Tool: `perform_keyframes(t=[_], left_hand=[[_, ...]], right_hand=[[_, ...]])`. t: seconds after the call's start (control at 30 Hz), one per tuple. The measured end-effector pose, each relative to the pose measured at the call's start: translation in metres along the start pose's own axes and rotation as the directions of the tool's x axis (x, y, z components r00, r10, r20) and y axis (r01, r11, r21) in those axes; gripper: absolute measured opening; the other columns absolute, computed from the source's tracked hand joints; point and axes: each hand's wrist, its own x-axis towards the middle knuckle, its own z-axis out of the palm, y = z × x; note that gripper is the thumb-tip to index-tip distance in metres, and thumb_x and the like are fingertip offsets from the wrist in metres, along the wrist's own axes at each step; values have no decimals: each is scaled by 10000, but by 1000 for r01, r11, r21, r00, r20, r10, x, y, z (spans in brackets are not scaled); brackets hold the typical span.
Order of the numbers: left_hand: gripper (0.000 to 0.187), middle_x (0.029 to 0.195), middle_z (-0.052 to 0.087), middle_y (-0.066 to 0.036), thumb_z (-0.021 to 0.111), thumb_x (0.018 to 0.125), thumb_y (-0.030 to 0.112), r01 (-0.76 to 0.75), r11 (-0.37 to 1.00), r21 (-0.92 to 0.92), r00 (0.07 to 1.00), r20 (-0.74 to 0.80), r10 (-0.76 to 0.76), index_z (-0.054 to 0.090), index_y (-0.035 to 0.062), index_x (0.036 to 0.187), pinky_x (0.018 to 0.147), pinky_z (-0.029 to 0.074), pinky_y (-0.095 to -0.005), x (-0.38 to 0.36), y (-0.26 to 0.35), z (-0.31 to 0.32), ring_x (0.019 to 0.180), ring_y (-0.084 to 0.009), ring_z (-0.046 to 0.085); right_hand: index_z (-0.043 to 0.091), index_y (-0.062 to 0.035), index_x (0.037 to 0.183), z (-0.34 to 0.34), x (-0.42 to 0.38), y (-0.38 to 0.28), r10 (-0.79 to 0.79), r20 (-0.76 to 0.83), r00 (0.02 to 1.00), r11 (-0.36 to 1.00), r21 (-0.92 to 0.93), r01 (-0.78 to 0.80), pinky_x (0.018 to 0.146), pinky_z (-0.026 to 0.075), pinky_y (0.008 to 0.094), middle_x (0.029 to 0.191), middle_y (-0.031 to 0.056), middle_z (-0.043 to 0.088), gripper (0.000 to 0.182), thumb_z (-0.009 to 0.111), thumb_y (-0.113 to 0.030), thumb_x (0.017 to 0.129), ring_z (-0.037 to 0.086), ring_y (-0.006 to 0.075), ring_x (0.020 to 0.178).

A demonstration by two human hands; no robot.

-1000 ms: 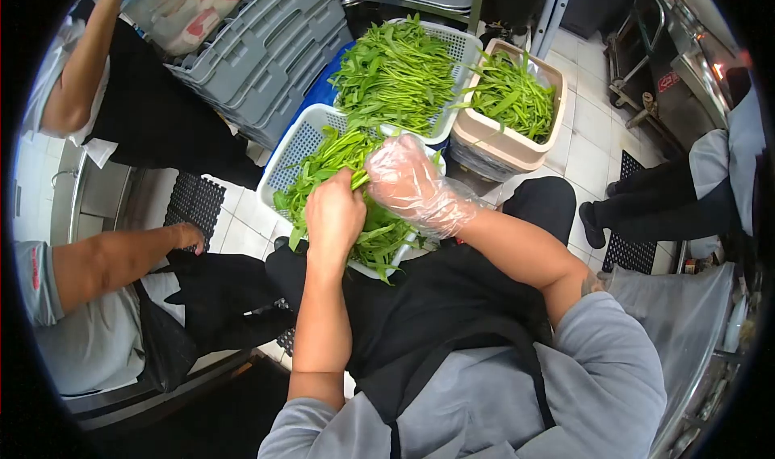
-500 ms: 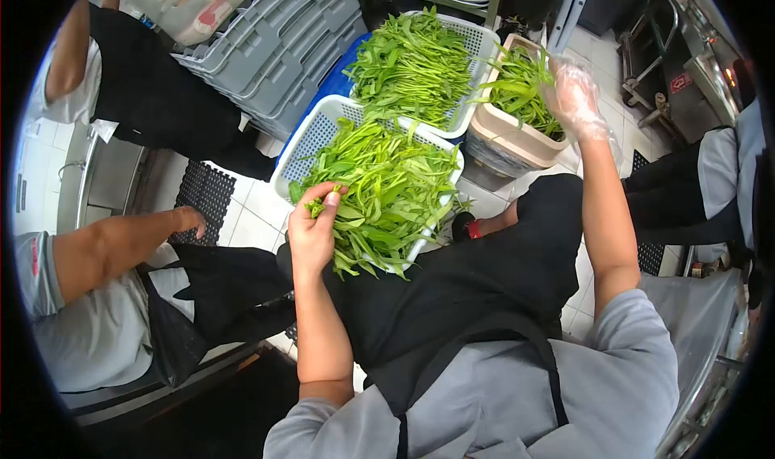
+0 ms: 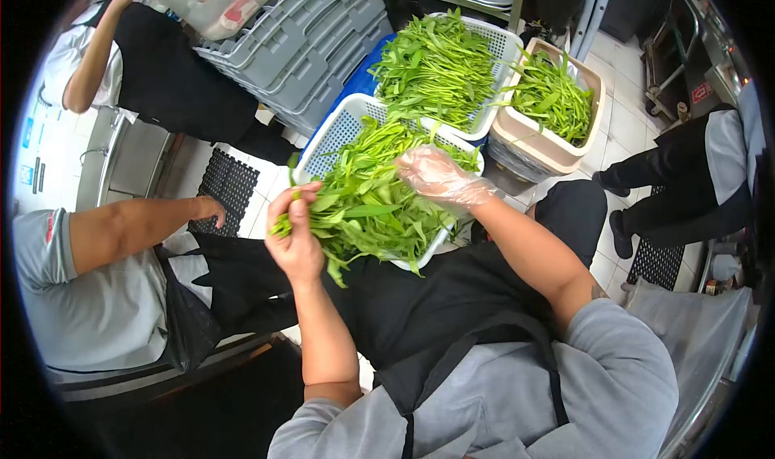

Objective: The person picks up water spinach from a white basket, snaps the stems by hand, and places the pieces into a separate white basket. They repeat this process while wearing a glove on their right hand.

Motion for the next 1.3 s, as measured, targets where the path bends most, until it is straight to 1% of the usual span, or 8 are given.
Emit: perform_keyframes(t=[0.17, 0.27, 0.43, 0.63, 0.87, 1.0, 1.1, 1.3], left_hand=[[229, 901, 652, -80, 646, 1052, 84, -202, 959, -198, 967, -196, 163, 614, -33, 1246, 812, 555, -353, 20, 14, -8, 806, -171, 630], [266, 887, 646, -55, 717, 984, 39, -85, 996, 27, 986, -145, 88, 658, -28, 1234, 800, 536, -313, 30, 37, -1, 807, -139, 613], [287, 1056, 753, -179, 745, 878, 34, -334, 785, 522, 910, 396, 124, 729, 34, 1164, 874, 570, -392, 60, 26, 59, 959, -355, 740], [277, 1038, 732, -240, 714, 870, 119, -250, 699, 670, 691, 629, -356, 721, 23, 1131, 914, 533, -527, 63, -4, 99, 1009, -446, 690], [182, 952, 713, -271, 714, 856, 117, -341, 546, 765, 685, 600, -413, 700, 0, 994, 865, 523, -554, 43, 20, 98, 969, -463, 680], [188, 855, 732, -153, 719, 924, 85, -166, 797, 581, 889, 438, -135, 745, 14, 1096, 805, 548, -412, 36, 14, 56, 870, -313, 701], [159, 864, 685, -18, 661, 1037, 138, 378, 906, 190, 859, 294, -420, 744, 5, 1067, 779, 475, -242, 26, 15, 17, 829, -75, 592], [116, 857, 629, -48, 678, 1020, 85, 395, 868, -301, 918, 153, -365, 638, -4, 1082, 766, 518, -317, 9, 7, -28, 752, -164, 631]], right_hand=[[702, -31, 1245, -10, 7, 31, -91, -131, 987, 969, -242, 57, 985, 508, 460, 1073, 190, 678, 367, 631, -303, 1010, 642, 369, 1076], [682, -17, 1265, -41, 12, 0, 68, -10, 998, 956, -285, -68, 1078, 465, 449, 1186, 195, 664, 438, 546, -361, 1031, 615, 370, 1170], [681, 14, 1248, -59, 11, -14, -100, -27, 995, 957, -276, 89, 1013, 479, 473, 1108, 216, 664, 380, 626, -240, 971, 617, 397, 1114], [696, -19, 1042, -68, 0, -25, -256, -153, 955, 954, -199, 224, 852, 518, 480, 951, 178, 666, 159, 667, -86, 901, 654, 383, 949], [645, -70, 912, -72, -32, -32, -218, -211, 953, 767, -641, 33, 795, 543, 463, 881, 136, 646, 114, 663, -117, 810, 660, 357, 874], [746, -46, 1015, -144, -48, -10, -124, -368, 922, 838, -536, -101, 858, 544, 493, 940, 180, 711, 203, 631, -128, 870, 678, 385, 889], [758, -47, 1116, -208, -74, 16, 21, -653, 757, 882, -344, -321, 894, 565, 408, 1085, 149, 753, 204, 658, -158, 976, 710, 274, 989], [719, -43, 1211, -236, -90, 45, 31, -620, 784, 448, -692, -566, 1029, 501, 496, 1201, 205, 715, 335, 690, -226, 932, 646, 416, 1159]])
